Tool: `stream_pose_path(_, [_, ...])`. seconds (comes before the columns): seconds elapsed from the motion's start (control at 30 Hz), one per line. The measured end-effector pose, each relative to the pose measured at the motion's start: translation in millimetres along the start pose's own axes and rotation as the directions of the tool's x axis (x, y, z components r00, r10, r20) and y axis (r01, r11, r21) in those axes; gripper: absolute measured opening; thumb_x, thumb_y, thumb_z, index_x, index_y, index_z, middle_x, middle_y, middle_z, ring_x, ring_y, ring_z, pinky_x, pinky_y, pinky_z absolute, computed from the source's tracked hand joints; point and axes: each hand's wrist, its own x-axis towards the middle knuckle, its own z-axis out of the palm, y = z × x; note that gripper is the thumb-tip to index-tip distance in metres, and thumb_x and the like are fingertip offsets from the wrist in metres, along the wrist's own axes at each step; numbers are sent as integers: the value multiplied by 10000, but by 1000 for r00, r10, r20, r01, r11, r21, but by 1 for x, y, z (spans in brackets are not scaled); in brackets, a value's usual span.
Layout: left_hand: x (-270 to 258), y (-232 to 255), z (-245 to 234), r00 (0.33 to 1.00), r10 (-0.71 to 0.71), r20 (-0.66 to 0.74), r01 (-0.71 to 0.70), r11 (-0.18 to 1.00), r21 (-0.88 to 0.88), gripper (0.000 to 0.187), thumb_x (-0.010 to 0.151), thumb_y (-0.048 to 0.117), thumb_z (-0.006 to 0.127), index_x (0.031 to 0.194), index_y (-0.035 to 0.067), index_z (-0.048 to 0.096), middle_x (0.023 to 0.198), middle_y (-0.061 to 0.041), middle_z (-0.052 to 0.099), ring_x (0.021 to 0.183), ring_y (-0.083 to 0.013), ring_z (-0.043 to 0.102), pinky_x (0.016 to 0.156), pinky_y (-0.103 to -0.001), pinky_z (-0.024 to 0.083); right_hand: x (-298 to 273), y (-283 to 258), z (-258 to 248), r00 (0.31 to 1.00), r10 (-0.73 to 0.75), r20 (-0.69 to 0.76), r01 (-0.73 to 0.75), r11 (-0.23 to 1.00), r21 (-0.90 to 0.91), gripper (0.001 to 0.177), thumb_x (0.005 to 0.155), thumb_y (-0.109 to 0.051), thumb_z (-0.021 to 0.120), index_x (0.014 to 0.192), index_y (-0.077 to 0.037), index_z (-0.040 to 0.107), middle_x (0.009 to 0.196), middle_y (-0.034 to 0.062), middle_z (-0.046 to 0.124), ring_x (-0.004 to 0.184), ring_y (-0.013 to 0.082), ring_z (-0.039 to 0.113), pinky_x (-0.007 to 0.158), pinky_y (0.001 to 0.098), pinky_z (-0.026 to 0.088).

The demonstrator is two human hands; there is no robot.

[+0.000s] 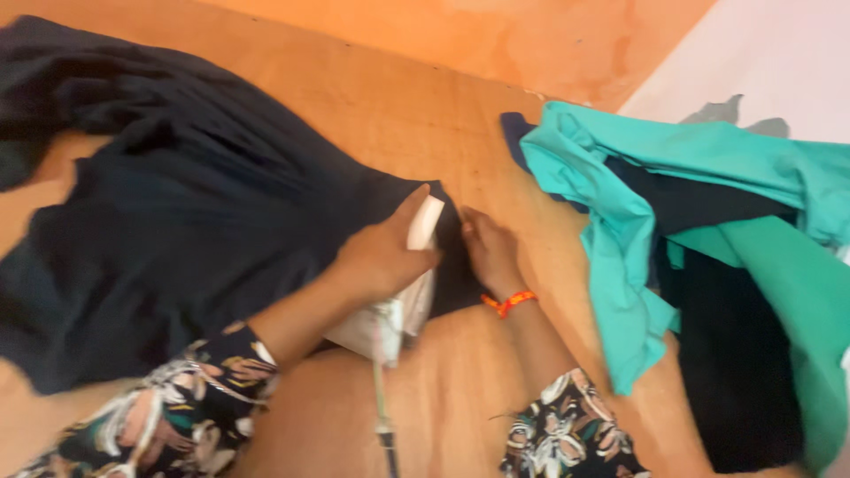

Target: The person irons a black shirt on a wooden table using a white electric iron. They repeatedly smooth the fabric, adjust the shirt's position, and iron different sections including the sleeves and body.

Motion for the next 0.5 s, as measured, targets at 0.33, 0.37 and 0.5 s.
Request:
stream_pose_path(0.33, [-86,-124,-94,894,299,-334,-111,870,481,759,895,633,537,1473,147,460,1487,-143,477,1412,-377,437,1048,-607,399,-10,-113,-57,984,10,175,-96,866,490,727,1027,-479,458,1539,34,391,1406,229,599,1180,369,590,934,385,457])
stream_pose_path(0.37, [-98,-142,-104,889,294,-352,19,744,668,916,832,683,540,1550,144,359,1572,-170,329,1479,-429,285,942,-765,303,-14,-126,-61,974,-114,197,30,923,385,766,1051,-473,490,1566,66,313,1471,256,528,1291,354,543,1022,378,426])
stream_pose_path(0.5, [-137,-196,-111,949,96,-302,149,706,692,999,790,802,406,1621,293,188,1700,-127,90,1519,-442,103,923,-865,192,-17,-164,-69,949,-187,253,139,971,196,909,1007,-381,714,1578,106,200,1532,300,444,1415,334,479,1119,365,400])
